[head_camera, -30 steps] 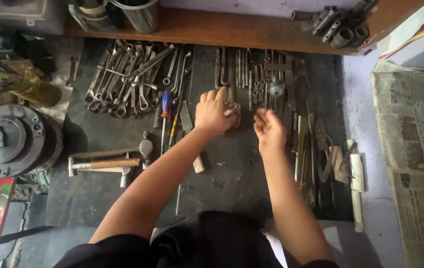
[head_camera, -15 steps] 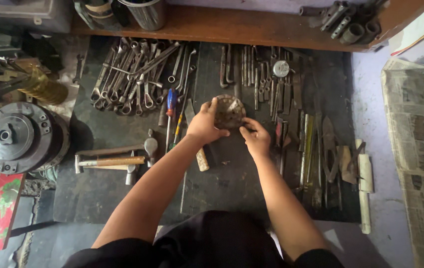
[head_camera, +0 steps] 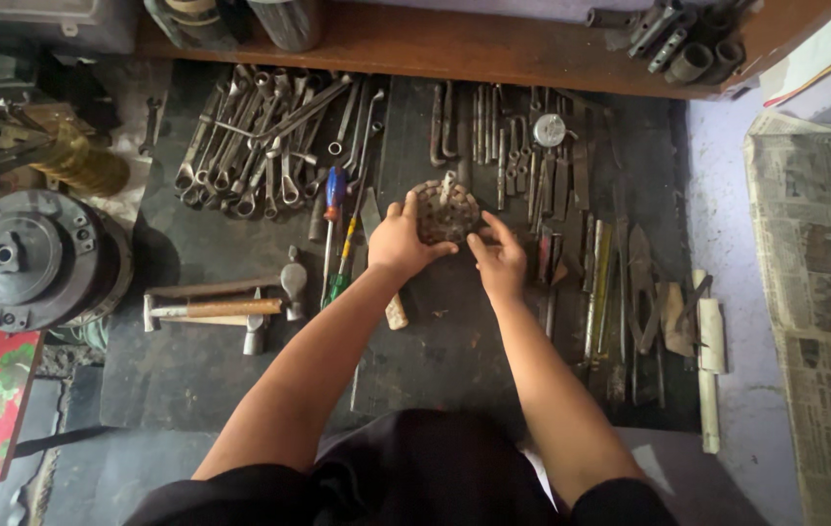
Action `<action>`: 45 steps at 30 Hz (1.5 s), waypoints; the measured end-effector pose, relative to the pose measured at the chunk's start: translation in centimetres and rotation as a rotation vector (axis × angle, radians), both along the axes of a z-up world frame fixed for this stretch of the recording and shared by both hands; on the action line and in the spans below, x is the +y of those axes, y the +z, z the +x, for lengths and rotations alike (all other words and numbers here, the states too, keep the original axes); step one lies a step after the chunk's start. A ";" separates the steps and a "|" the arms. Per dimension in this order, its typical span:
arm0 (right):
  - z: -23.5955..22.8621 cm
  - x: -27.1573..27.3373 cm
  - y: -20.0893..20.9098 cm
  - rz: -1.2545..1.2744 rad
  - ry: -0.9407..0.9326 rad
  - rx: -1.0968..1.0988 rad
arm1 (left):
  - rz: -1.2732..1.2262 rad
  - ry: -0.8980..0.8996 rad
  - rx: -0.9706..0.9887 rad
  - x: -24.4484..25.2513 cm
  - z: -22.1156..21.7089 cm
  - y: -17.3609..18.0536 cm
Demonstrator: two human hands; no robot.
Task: The person holds a motor stator at a workshop bench and uses pliers to cut wires connected to the core. They use a screwdriver to probe the inner housing and move the component around while working on the wire connections.
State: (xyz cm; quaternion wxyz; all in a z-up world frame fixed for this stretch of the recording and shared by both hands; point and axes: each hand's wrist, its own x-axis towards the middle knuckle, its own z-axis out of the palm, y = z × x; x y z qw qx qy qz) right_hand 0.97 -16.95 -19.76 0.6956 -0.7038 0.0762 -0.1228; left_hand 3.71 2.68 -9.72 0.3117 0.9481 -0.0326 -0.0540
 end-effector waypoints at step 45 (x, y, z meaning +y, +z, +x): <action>-1.5 -0.7 -1.5 -0.223 0.156 -0.014 | -0.156 0.216 -0.442 12.7 19.5 17.5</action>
